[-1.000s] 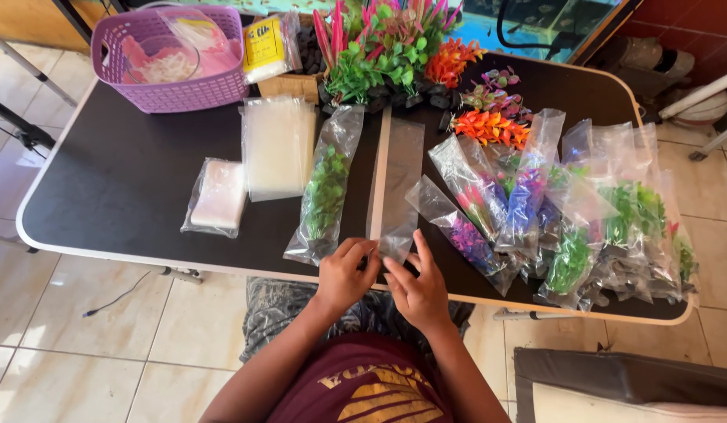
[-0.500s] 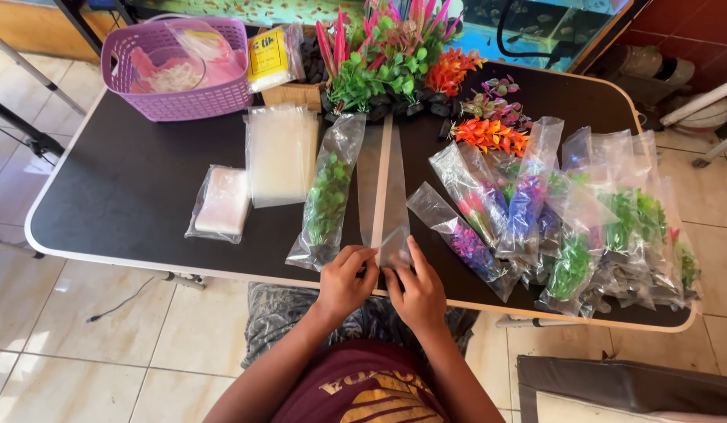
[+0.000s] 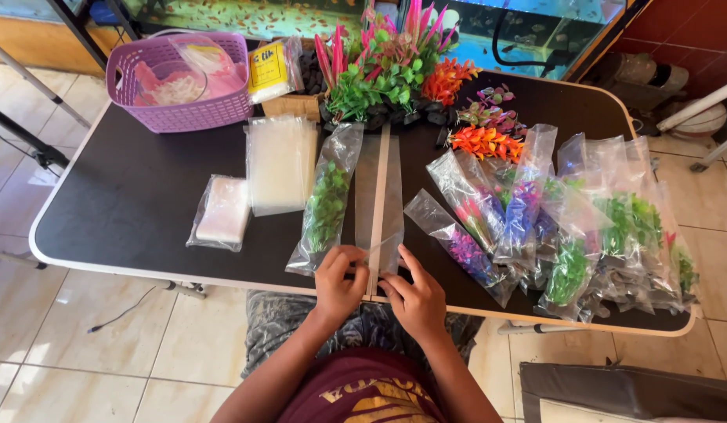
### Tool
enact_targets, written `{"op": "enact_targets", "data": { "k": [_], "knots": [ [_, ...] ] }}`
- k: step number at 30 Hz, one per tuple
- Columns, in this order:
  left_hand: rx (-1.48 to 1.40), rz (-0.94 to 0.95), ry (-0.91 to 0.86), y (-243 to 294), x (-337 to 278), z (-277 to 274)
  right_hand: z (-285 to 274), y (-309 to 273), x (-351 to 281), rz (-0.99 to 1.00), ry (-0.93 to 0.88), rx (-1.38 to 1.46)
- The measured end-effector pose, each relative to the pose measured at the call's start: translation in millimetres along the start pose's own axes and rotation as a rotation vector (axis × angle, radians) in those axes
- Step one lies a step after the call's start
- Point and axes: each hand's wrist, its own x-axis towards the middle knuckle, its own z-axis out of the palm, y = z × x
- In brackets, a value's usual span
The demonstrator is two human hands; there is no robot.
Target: Packing artificial aquarium plants into clear plastic bags at a work table
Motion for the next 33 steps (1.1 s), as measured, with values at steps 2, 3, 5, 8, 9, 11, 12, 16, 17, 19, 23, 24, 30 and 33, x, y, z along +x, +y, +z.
{"op": "enact_targets", "data": {
  "k": [2,3,5,8,9,11,12,16,17,19,23,24,30,33],
  "knots": [
    [0.048,0.023,-0.03,-1.9,1.4,2.1,0.7,4.3,-0.1,-0.001,-0.019,-0.016],
    [0.098,0.043,-0.059,-2.9,0.6,2.9,1.0,6.0,-1.5,-0.003,-0.04,-0.031],
    [0.128,0.044,-0.101,3.4,6.3,3.4,-3.1,3.9,4.3,0.002,-0.049,-0.017],
    [0.164,0.037,-0.159,1.5,3.7,2.5,-6.1,3.0,5.5,0.018,-0.069,0.046],
    [0.165,0.032,-0.176,-1.6,3.6,3.1,-6.1,4.4,6.9,0.032,-0.077,0.09],
    [0.161,0.03,-0.213,-1.6,4.4,2.8,-5.3,14.2,4.3,0.096,-0.054,0.251],
    [0.159,0.026,-0.248,-2.1,6.1,2.4,-3.9,19.3,4.4,0.157,-0.032,0.413],
    [0.174,0.067,-0.264,-6.7,2.6,5.0,-20.4,54.4,51.0,0.167,0.091,0.424],
    [0.167,0.069,-0.28,-7.1,2.1,4.5,-16.1,79.1,60.1,0.153,0.135,0.341],
    [0.161,0.069,-0.289,-9.6,1.6,3.7,-11.3,126.9,89.8,0.133,0.175,0.26],
    [0.169,0.076,-0.334,-11.6,3.5,4.5,0.0,221.5,154.8,-0.013,0.059,-0.278],
    [0.176,0.08,-0.344,-10.7,4.2,4.6,5.9,245.8,166.5,-0.019,0.013,-0.395],
    [0.117,0.044,-0.443,1.9,17.9,-2.7,-7.8,221.9,239.0,0.569,-0.706,-0.512],
    [0.162,0.052,-0.468,2.5,18.1,-2.5,1.2,237.3,238.2,0.606,-0.69,-0.546]
  ]
}}
